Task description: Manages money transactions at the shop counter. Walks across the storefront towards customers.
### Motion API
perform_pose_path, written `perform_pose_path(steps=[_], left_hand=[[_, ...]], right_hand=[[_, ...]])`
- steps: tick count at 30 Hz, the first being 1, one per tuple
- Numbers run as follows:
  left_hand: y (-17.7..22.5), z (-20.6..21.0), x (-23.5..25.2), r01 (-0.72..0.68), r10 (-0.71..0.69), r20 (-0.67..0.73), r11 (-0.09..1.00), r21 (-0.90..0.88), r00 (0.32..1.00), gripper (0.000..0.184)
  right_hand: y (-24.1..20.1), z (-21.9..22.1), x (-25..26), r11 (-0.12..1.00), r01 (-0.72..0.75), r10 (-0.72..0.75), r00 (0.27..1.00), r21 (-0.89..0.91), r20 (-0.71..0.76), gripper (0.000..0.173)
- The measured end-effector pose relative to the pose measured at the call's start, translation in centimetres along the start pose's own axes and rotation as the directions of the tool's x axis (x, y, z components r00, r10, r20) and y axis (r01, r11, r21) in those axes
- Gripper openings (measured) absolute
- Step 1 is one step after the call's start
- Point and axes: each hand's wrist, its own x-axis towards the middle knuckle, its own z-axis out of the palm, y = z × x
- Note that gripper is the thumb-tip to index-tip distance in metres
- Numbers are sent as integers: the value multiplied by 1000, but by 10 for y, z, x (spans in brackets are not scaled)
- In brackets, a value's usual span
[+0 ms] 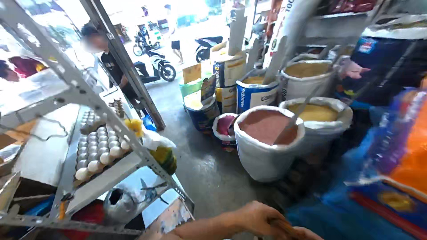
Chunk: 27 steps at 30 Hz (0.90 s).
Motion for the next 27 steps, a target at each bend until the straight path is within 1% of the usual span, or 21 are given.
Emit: perform_pose_path(steps=[1,3,5,6,8,10,11,13,14,16,18,20,21,22,23,25,26,27], left_hand=[[-15,-19,11,61,-62,-64,998,-26,996,28],[-39,-64,26,184,-198,-187,979,-89,962,28],[-52,-113,37,305,-330,-268,943,-130,905,26],[-59,-138,42,340,-370,-324,929,-148,871,24],[-77,-188,42,350,-384,-459,923,-161,801,19],[-99,-232,35,334,-355,-590,931,-148,726,16],[-110,-256,33,342,-357,-631,928,-151,689,16],[-136,-304,28,365,-405,-681,906,-213,610,18],[-148,-334,29,367,-430,-707,895,-253,561,20],[-170,-399,35,360,-435,-780,888,-287,450,22],[-187,-458,49,327,-401,-847,899,-291,349,23],[-200,-511,63,289,-371,-886,912,-291,278,27],[-206,-537,68,273,-362,-893,917,-290,268,29],[-213,-562,70,246,-349,-894,927,-284,282,28],[-221,-584,69,216,-349,-884,932,-291,312,28],[-244,-628,64,202,-357,-867,931,-303,348,28],[-260,-648,59,223,-354,-871,931,-290,342,25],[-279,-668,51,254,-349,-881,927,-275,320,21]], right_hand=[[-11,-6,36,999,0,1,999,-44,38,30],[-32,-11,103,998,1,6,993,-57,119,31],[-46,-9,166,1000,-4,10,975,-25,223,29],[-51,-5,200,1000,14,-10,962,-10,273,29],[-57,15,272,997,70,-77,932,32,353,26],[-63,44,343,992,103,-126,895,77,427,24],[-71,60,378,989,115,-143,877,88,459,24],[-86,93,439,988,130,-153,852,80,500,25],[-99,111,469,986,137,-165,847,93,505,25],[-123,149,530,967,168,-239,852,190,465,25],[-142,183,580,926,194,-315,871,325,378,23],[-159,211,629,877,204,-353,888,435,294,22],[-169,224,654,856,199,-360,892,478,273,24],[-177,234,678,840,183,-358,894,510,268,25],[-186,244,702,836,159,-347,895,526,280,25],[-200,265,754,848,105,-314,890,520,332,24],[-203,280,782,862,83,-299,880,500,369,22],[-204,298,812,876,69,-292,863,477,413,18]])
